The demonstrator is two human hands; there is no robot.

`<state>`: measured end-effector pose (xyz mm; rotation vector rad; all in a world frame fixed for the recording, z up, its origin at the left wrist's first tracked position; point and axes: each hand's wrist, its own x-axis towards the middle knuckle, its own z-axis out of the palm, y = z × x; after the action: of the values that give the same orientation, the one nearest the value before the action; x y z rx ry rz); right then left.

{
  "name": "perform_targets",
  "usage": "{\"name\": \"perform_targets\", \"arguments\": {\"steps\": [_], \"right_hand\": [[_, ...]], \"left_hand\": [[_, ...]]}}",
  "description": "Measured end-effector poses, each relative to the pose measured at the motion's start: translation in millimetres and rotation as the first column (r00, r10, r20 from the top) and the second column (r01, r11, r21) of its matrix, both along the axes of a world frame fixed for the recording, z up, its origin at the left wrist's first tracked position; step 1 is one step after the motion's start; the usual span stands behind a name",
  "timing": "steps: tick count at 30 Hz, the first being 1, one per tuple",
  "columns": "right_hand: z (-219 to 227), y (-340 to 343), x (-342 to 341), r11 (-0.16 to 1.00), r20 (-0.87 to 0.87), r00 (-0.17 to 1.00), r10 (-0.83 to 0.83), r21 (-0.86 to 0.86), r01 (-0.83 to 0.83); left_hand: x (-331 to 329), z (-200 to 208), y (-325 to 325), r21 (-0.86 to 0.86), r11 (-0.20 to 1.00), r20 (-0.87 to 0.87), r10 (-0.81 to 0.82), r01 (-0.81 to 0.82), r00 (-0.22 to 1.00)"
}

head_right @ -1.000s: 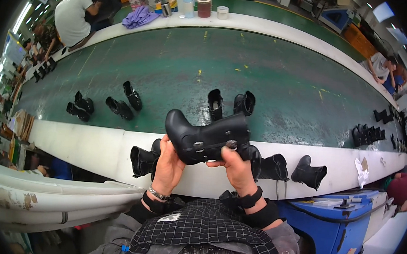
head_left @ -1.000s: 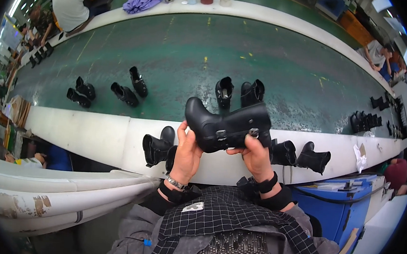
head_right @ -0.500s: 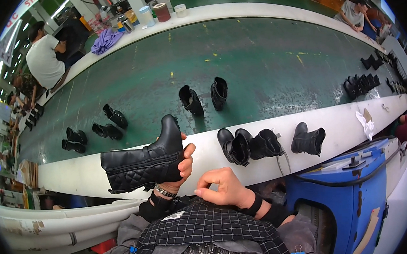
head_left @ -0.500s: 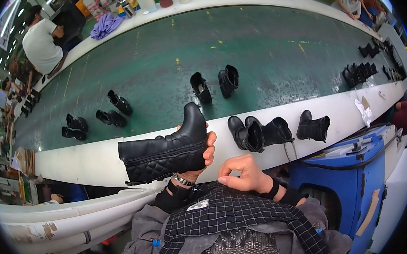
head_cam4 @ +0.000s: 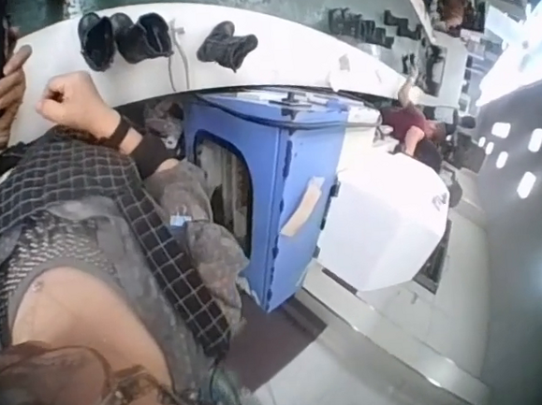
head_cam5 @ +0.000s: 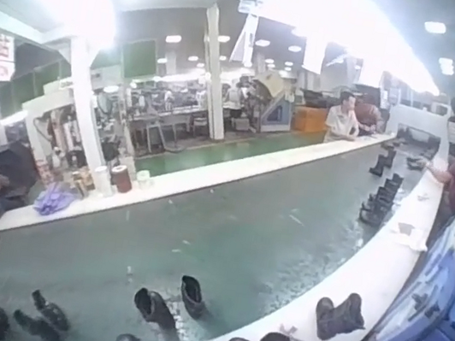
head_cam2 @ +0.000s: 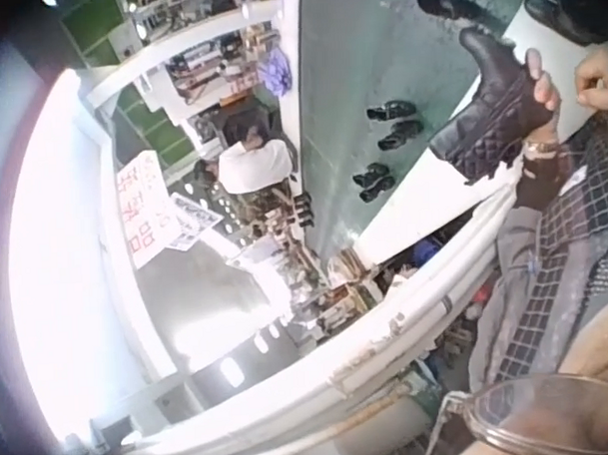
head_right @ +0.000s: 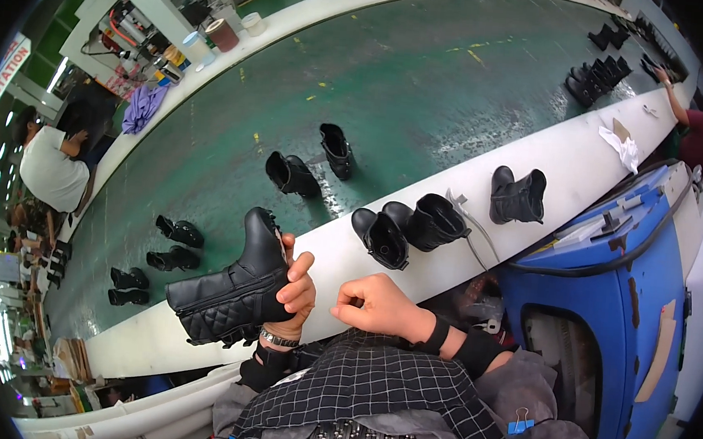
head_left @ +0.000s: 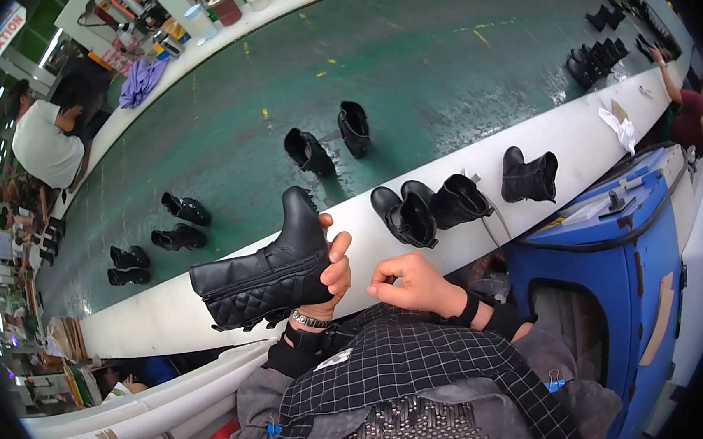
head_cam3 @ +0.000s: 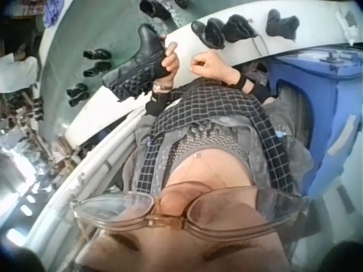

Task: Inspecting pairs of black boots for quality control at a conveyor belt in a shoe manufacturing facility.

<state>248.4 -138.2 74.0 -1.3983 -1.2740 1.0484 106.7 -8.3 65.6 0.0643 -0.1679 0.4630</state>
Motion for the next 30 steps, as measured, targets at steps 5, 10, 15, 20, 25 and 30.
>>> {"name": "perform_targets", "arguments": {"steps": [5,10,15,20,25,30], "right_hand": [[-33.1,-6.2,11.9,0.96,0.274,0.95,0.147,-0.27,-0.071],[-65.7,-22.5,32.3,0.929,0.36,0.931,-0.068,-0.318,0.191],[-74.2,-23.9,35.9,0.892,0.266,0.886,-0.379,-0.147,0.426],[-73.8,-5.4,18.3,0.919,0.236,0.896,-0.375,-0.035,0.394],[-76.1,5.5,12.0,0.906,0.07,0.905,-0.419,-0.036,0.422],[-81.3,25.1,9.8,0.865,0.134,0.866,-0.482,-0.082,0.494]], "left_hand": [[-1.6,-1.2,-3.3,-0.074,0.997,-0.047,-0.002,-0.001,0.999],[-3.9,-17.4,-1.1,-0.131,0.991,-0.159,0.016,-0.037,0.987],[-16.8,-53.8,4.2,-0.093,0.99,-0.388,0.059,-0.103,0.92],[-48.6,-69.1,13.2,-0.27,0.919,-0.66,0.04,-0.287,0.75],[-54.6,-80.5,16.8,-0.065,0.994,-0.669,0.019,-0.084,0.743],[-60.9,-95.6,27.6,-0.092,0.981,-0.781,-0.176,0.169,0.599]]}}
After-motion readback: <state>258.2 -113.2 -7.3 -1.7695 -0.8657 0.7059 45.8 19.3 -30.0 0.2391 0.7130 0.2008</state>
